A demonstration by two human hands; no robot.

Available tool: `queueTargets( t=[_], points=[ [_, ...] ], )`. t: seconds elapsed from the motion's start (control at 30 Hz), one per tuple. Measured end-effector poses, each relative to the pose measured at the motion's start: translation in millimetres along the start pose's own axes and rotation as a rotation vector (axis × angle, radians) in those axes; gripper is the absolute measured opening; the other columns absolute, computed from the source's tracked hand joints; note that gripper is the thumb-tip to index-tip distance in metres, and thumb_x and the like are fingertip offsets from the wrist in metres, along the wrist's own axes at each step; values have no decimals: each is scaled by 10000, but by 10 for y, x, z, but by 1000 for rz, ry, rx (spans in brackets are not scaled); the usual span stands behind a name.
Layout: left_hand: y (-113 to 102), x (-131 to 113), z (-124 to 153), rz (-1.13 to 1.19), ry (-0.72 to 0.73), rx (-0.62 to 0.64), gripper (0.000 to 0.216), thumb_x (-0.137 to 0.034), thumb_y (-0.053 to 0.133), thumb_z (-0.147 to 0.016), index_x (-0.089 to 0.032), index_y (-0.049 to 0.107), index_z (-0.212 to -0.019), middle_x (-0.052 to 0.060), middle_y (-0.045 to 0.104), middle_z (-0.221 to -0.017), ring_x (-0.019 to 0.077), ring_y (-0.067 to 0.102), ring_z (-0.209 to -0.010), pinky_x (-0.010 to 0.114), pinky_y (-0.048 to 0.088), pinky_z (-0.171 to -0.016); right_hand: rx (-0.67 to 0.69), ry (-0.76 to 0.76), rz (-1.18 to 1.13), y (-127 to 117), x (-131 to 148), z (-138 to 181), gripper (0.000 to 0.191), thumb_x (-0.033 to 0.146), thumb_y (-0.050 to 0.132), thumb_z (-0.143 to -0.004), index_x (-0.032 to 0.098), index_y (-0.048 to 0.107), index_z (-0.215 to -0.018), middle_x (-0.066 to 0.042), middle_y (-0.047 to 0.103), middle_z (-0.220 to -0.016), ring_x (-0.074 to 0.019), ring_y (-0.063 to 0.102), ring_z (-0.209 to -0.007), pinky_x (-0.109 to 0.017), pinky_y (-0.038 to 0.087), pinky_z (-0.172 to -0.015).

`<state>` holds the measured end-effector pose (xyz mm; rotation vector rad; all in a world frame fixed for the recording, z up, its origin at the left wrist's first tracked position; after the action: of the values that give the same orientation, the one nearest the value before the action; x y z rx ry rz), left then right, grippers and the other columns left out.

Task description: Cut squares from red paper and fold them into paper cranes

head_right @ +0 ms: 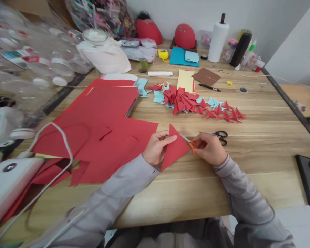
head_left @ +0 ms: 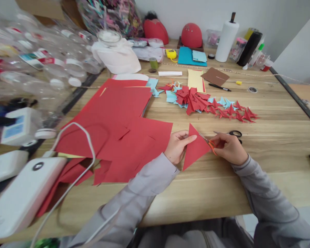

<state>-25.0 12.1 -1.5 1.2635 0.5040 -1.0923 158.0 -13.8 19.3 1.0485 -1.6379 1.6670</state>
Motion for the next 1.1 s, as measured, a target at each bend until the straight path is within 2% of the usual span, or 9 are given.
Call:
queueTargets(
  t=[0.33,0.67,0.83,1.1],
  points=[
    [11,1,-2,14,-7,14,227,-273,848,-510,-143,692,-612,6,666,-588,101,593,-529,225,469,-555,-54,-54,101,2,52,-4,199,131,614,-600,176,696,-776,5,617,-602,-107,505,-532,-240,421,-527],
    [-2,6,-3,10,8,20,228,-265,849,-521,-147,658,-565,-25,604,-515,96,568,-504,226,469,-554,-2,17,-78,41,29,-1,127,201,665,-620,163,675,-740,18,568,-560,-95,474,-505,-231,390,-483],
    [-7,6,-5,5,4,20,235,-277,846,-541,-135,690,-644,2,663,-598,101,598,-547,221,479,-573,39,76,-194,84,13,-6,160,250,699,-619,148,647,-731,26,555,-554,-81,456,-493,-213,371,-463],
    [7,1,6,9,-8,29,229,-271,852,-528,-135,698,-629,-1,659,-575,89,587,-529,199,460,-547,97,79,-206,104,7,-1,209,266,721,-619,152,634,-771,44,521,-572,-69,432,-489,-209,352,-464]
  ],
)
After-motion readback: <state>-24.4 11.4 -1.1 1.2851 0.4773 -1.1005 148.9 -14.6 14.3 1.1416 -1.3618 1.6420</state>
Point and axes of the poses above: each hand's wrist, its own z-axis away from the middle knuckle, its own y-axis out of the palm, x = y × z, the point moved 3 cm from there along -z, towards the middle knuckle
